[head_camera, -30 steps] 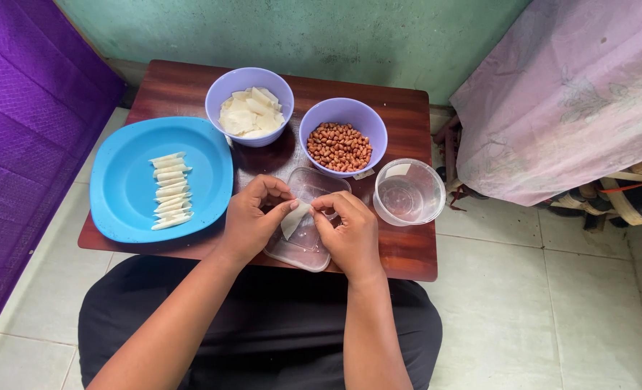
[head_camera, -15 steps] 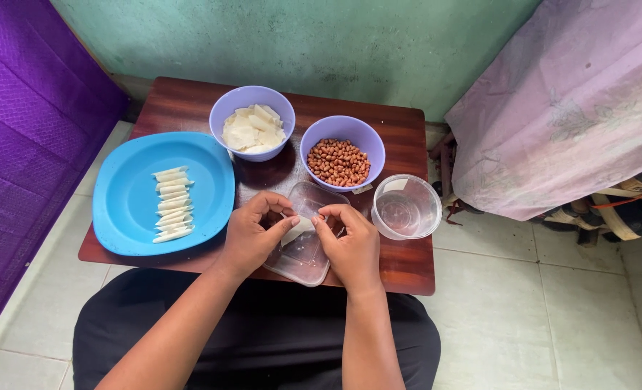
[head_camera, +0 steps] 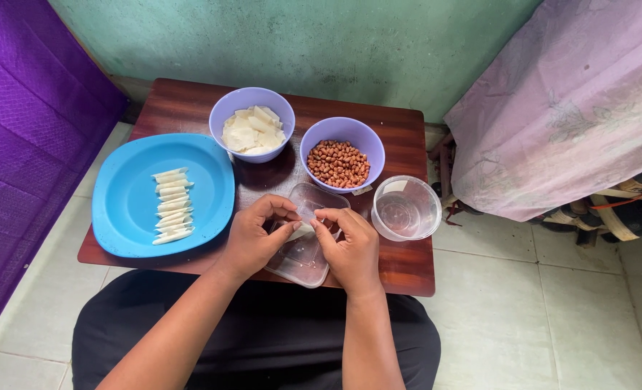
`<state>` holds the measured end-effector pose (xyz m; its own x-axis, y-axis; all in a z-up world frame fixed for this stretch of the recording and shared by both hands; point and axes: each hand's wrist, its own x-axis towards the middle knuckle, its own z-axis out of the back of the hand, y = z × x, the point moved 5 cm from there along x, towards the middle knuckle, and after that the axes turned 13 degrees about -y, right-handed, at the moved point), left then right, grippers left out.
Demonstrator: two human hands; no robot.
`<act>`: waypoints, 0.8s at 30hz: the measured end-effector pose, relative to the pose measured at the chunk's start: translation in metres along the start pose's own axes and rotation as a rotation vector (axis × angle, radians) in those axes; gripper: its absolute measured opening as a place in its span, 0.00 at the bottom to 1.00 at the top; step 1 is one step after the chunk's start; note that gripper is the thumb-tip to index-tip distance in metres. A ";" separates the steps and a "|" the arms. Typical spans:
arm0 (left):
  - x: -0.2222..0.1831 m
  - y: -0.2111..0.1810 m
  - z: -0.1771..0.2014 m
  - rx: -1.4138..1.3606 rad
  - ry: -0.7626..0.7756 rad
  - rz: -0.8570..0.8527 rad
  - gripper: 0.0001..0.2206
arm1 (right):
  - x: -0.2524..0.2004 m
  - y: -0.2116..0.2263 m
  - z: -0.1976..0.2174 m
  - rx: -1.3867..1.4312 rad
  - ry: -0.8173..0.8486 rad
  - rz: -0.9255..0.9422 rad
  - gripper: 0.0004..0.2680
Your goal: The person is manually wrapping peanuts into small pieces of dough to create nut rolls.
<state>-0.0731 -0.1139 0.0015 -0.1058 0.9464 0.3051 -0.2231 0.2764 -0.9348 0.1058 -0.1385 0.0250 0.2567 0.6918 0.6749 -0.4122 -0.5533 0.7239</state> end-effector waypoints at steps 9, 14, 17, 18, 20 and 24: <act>0.000 -0.005 0.000 -0.019 0.001 -0.001 0.10 | 0.001 0.001 -0.002 0.029 0.026 0.028 0.06; 0.001 -0.001 -0.001 -0.029 0.003 -0.008 0.10 | 0.002 0.003 -0.002 0.036 0.038 0.050 0.06; 0.000 0.001 -0.001 -0.038 0.002 0.000 0.10 | 0.001 0.003 -0.003 0.037 0.043 0.057 0.07; 0.000 0.002 -0.001 -0.043 0.004 0.001 0.09 | 0.001 0.002 -0.003 0.038 0.044 0.062 0.08; 0.000 0.002 -0.001 -0.046 0.002 0.000 0.09 | 0.000 0.002 -0.003 0.034 0.048 0.062 0.08; 0.001 0.000 -0.001 -0.053 -0.003 0.001 0.09 | 0.003 0.009 -0.004 0.048 0.057 0.081 0.08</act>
<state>-0.0726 -0.1130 0.0015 -0.1088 0.9462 0.3048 -0.1715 0.2842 -0.9433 0.0997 -0.1393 0.0330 0.1730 0.6685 0.7233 -0.3872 -0.6291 0.6740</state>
